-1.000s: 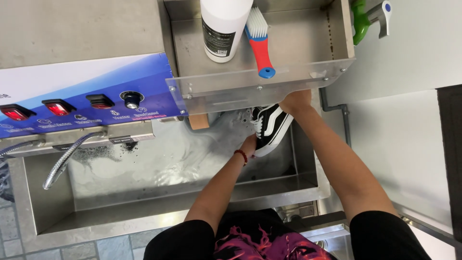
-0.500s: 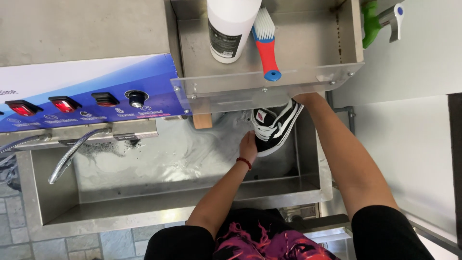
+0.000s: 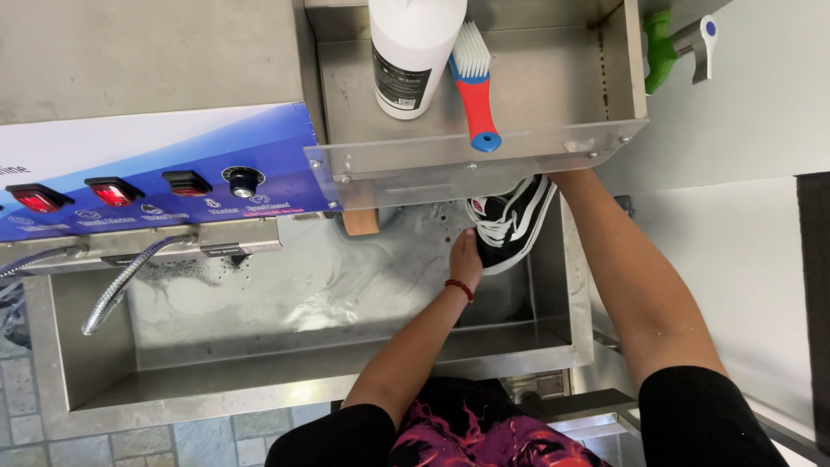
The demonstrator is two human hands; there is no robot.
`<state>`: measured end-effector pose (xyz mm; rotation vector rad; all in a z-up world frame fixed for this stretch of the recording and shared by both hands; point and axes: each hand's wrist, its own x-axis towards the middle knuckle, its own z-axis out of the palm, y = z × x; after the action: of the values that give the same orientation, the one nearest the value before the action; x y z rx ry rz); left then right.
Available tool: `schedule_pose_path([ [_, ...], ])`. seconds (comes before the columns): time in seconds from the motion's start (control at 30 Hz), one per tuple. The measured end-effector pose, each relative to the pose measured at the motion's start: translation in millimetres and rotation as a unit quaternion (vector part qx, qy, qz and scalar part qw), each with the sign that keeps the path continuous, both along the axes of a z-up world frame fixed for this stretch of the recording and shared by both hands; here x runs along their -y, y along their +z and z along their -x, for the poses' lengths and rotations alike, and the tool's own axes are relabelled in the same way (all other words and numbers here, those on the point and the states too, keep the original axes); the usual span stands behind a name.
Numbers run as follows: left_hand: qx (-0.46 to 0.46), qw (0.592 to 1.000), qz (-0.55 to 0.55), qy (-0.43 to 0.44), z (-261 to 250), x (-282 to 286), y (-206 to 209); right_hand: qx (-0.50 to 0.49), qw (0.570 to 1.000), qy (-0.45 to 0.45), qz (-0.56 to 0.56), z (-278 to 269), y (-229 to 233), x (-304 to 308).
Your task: Cleaning a sneaker using a specialized shoe washing machine and a sink.
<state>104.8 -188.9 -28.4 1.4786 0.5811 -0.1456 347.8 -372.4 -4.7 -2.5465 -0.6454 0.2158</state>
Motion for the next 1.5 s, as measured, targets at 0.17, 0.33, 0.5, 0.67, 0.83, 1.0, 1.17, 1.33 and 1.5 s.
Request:
schedule_pose_path([
  [0.17, 0.006, 0.991, 0.123, 0.043, 1, 50, -37, -0.100, 0.986, -0.056, -0.123, -4, -9, 3],
  [0.33, -0.099, 0.918, 0.379, 0.062, 1, 54, 40, -0.200, 0.940, -0.120, -0.248, 5, -18, 10],
  [0.5, -0.150, 0.887, 0.432, 0.062, 2, 43, 60, -0.298, 0.837, -0.206, -0.411, 3, -8, 27],
  [0.67, -0.148, 0.893, 0.421, 0.059, 14, 35, 45, -0.400, 0.712, -0.328, -0.474, 62, 85, -33],
  [0.83, -0.155, 0.901, 0.393, 0.099, 25, 30, 7, -0.382, 0.678, -0.310, -0.547, 97, 68, -35],
  [1.0, 0.154, 0.971, 0.176, -0.045, 14, -17, 96, -0.314, 0.681, -0.288, -0.595, 107, 67, -46],
  [1.17, 0.050, 0.994, 0.087, -0.051, -46, -3, 107, -0.233, 0.724, -0.300, -0.576, 62, 57, -36],
  [1.33, 0.089, 0.981, 0.173, 0.021, -45, 25, 88, -0.167, 0.814, -0.285, -0.477, 72, 48, -22],
  [1.5, 0.069, 0.953, 0.276, 0.107, -37, 25, 103, -0.299, 0.770, -0.327, -0.459, 114, 136, -61],
])
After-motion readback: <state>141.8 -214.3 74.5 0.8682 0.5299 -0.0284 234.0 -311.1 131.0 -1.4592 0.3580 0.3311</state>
